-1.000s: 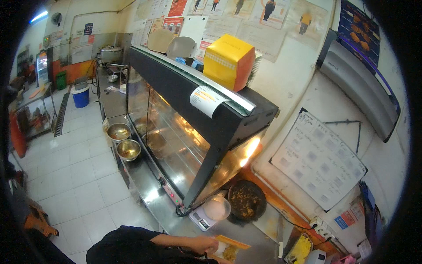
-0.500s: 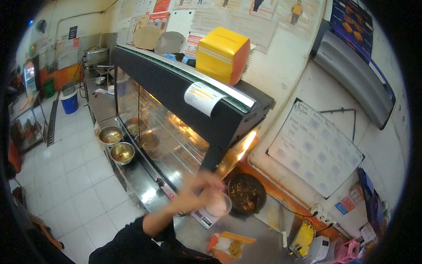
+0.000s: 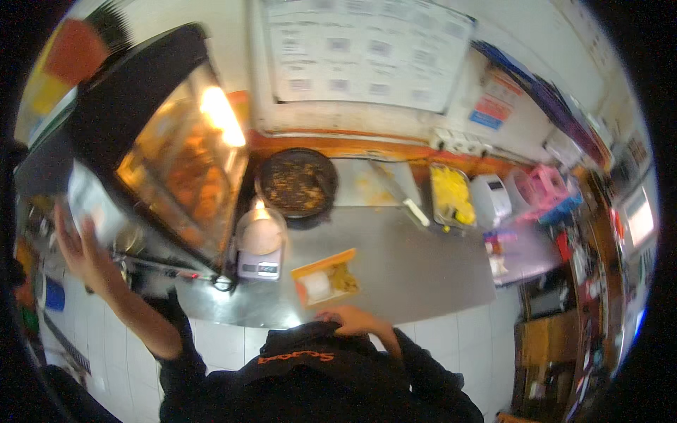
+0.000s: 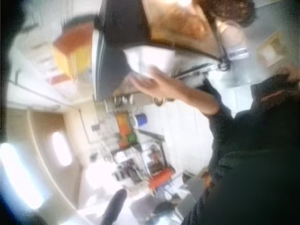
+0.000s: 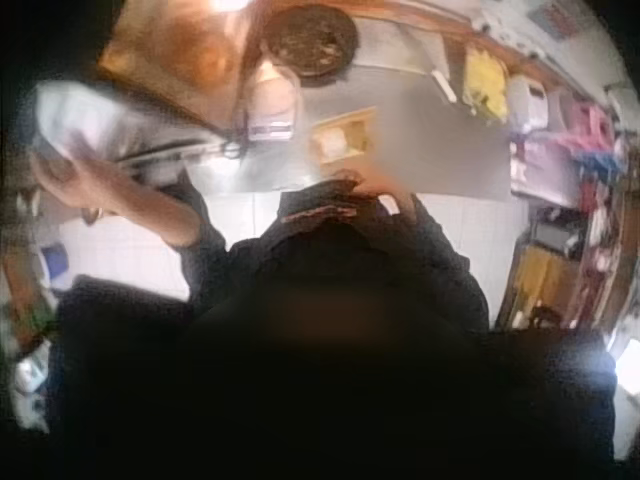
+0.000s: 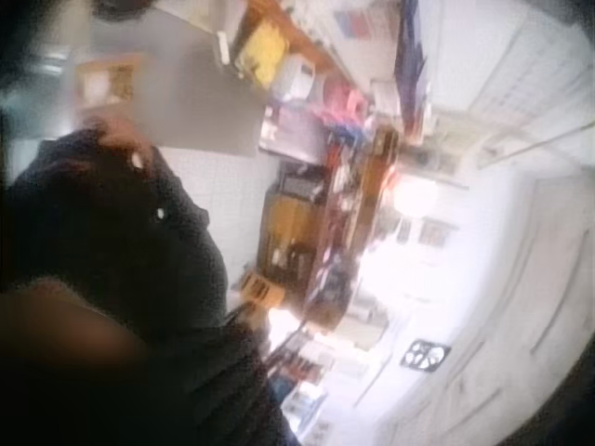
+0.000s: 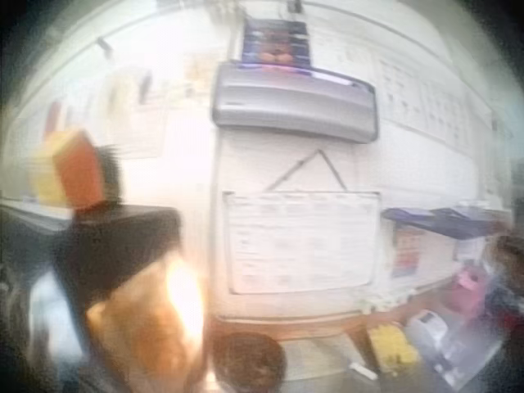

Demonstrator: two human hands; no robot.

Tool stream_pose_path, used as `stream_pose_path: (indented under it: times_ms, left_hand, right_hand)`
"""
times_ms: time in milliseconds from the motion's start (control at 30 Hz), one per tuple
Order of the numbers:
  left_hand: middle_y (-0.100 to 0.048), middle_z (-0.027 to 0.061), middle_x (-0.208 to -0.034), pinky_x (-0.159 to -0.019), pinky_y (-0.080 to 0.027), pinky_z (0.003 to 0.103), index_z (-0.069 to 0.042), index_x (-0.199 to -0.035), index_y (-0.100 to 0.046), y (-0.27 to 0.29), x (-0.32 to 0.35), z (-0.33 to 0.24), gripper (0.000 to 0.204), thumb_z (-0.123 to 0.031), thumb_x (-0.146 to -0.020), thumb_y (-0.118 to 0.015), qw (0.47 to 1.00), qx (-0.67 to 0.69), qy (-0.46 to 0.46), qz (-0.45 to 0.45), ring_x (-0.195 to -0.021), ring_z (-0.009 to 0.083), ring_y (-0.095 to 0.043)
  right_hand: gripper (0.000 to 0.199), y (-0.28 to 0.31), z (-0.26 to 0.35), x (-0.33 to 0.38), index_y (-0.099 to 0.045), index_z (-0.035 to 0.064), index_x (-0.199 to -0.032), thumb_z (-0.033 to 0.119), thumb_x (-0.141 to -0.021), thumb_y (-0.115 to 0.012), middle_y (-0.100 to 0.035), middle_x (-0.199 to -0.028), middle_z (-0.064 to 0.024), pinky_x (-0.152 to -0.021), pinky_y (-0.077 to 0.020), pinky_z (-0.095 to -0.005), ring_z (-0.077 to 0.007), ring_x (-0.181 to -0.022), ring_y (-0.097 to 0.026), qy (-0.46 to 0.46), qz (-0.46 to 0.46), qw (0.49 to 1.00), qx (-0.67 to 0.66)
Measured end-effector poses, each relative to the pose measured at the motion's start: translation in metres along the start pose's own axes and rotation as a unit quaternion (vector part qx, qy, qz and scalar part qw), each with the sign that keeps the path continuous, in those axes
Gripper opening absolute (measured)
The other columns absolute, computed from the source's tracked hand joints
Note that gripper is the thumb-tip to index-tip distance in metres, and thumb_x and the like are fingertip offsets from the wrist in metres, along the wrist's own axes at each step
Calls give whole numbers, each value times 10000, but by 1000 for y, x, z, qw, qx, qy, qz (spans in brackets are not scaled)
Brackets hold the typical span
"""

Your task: The person assembles a takeout order by cutting a piece of fried chicken, placing it in a box, adding shredded yellow topping, and sealing the box with a sticker. They then place the box into a plastic bag and hand it to a coworker.

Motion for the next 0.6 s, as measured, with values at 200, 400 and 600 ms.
stream_pose_path:
  times_ms: [200, 400, 600]
  left_hand:
    - [-548, 105, -1235, -891, -422, 299, -18, -1280, -575, -60, 317, 77, 331, -149, -976, -599, 923, -36, 357, 135, -991, 173, -510]
    - [-561, 104, -1098, -682, -575, 309, 25, -1099, -657, -90, 505, 121, 242, -44, -962, -471, 857, -65, 490, 147, -980, 210, -582]
    - [-542, 38, -1013, -593, -595, 270, 0, -1068, -657, -141, 534, 88, 195, -12, -967, -491, 876, -95, 448, 152, -845, 137, -597]
  right_hand:
    - [342, 169, -71, 106, -647, 90, -1203, 193, -883, -711, -724, -955, -74, -743, -534, -324, -156, -794, -659, -87, -397, 913, -20]
    - [287, 376, -203, 168, -669, 36, -1121, 180, -873, -651, -679, -1057, -177, -806, -541, -410, -308, -947, -672, -311, -640, 648, 272]
    - [444, 443, -299, 173, -545, 118, -1328, 167, -888, -577, -666, -1113, -219, -872, -517, -488, -395, -1056, -637, -329, -352, 792, 375]
Point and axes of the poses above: each hand's wrist, its own x-axis away from the middle knuckle, its own y-axis out of the back of the hand, z = x × y, the point moved 3 cm from there along -x, towards the middle knuckle
